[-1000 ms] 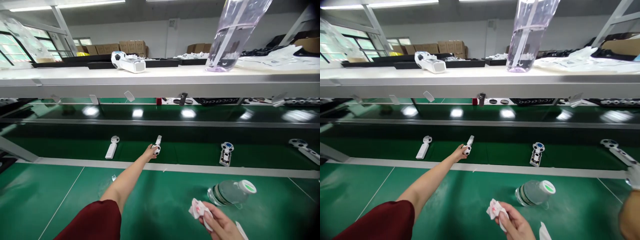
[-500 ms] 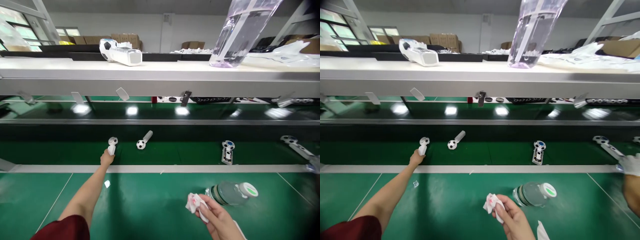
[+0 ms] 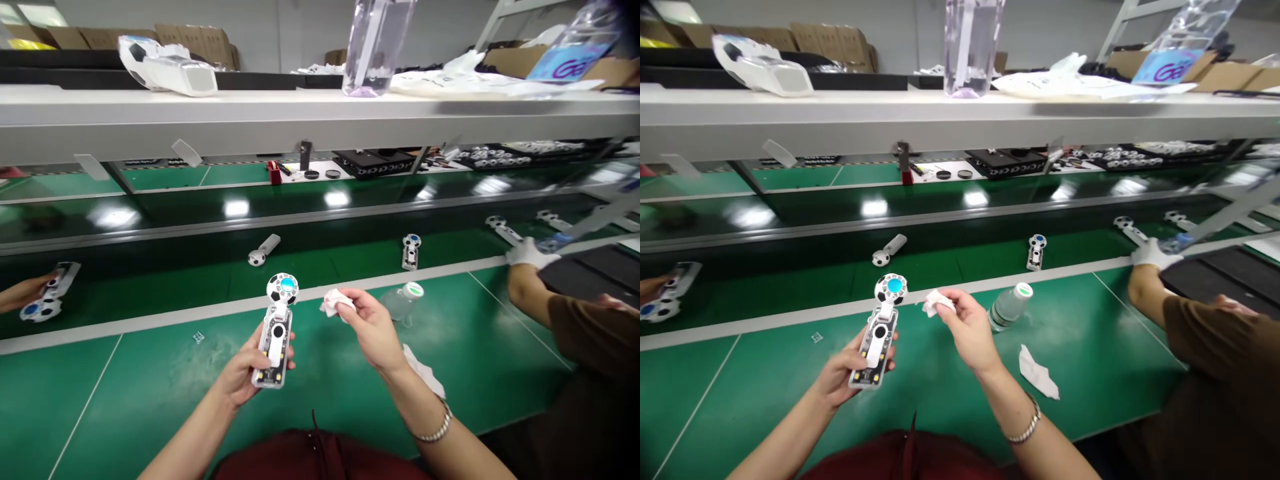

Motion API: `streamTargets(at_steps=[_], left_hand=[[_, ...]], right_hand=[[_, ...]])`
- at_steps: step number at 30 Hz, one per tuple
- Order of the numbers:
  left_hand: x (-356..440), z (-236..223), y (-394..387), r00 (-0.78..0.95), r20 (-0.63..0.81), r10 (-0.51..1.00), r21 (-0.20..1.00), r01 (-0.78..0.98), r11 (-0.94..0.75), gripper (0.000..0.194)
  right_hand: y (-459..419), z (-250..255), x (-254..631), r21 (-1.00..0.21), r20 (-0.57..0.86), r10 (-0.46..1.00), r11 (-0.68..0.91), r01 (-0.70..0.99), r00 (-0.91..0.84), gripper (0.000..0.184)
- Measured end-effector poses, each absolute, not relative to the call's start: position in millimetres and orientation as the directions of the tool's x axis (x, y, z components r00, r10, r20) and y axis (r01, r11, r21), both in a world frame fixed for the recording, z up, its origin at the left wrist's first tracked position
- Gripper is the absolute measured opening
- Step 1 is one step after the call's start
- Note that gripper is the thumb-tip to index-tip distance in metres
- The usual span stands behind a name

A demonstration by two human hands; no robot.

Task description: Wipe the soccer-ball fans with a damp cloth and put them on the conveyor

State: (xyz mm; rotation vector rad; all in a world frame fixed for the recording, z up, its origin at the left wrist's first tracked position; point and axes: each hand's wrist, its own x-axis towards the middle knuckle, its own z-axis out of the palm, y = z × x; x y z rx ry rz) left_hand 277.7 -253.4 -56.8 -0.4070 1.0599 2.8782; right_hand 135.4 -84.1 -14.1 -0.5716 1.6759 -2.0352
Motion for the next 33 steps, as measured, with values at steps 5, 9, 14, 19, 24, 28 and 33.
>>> streamTargets(at_steps=[5,9,14,19,24,28,33], left_hand=[[288,-46,-225,-0.954,-0.301,0.0,0.708,-0.224,-0.67,0.052],[298,-29,-214,-0.952,-0.293,0.087,0.764,-0.288,-0.578,0.056],[305,-20,-203,-0.945,-0.305,0.121,0.761,-0.319,-0.565,0.05],[310,-18,-199,-0.944,-0.307,0.124,0.776,-0.323,-0.541,0.049],[316,-12,-199,-0.947,-0.302,0.108,0.803,-0.314,-0.507,0.052],[318,-14,-197,-0.949,-0.295,0.111,0.783,-0.307,-0.54,0.049],[318,-16,-195,-0.96,-0.233,0.158,0.719,-0.279,-0.637,0.044]], right_hand=[[-87,-11,146,-0.97,0.221,-0.492,-0.196,-0.14,-0.842,0.022],[-83,-6,157,-0.923,0.369,-0.497,-0.092,-0.375,-0.786,0.013],[-82,1,169,-0.779,0.568,-0.556,-0.127,-0.614,-0.607,0.013],[-86,7,175,-0.648,0.642,-0.637,-0.153,-0.746,-0.427,0.016],[-87,13,180,-0.648,0.639,-0.619,-0.113,-0.753,-0.457,0.015],[-86,15,178,-0.698,0.592,-0.606,-0.055,-0.714,-0.531,0.015],[-81,21,165,-0.89,0.411,-0.567,-0.078,-0.45,-0.714,0.012]])
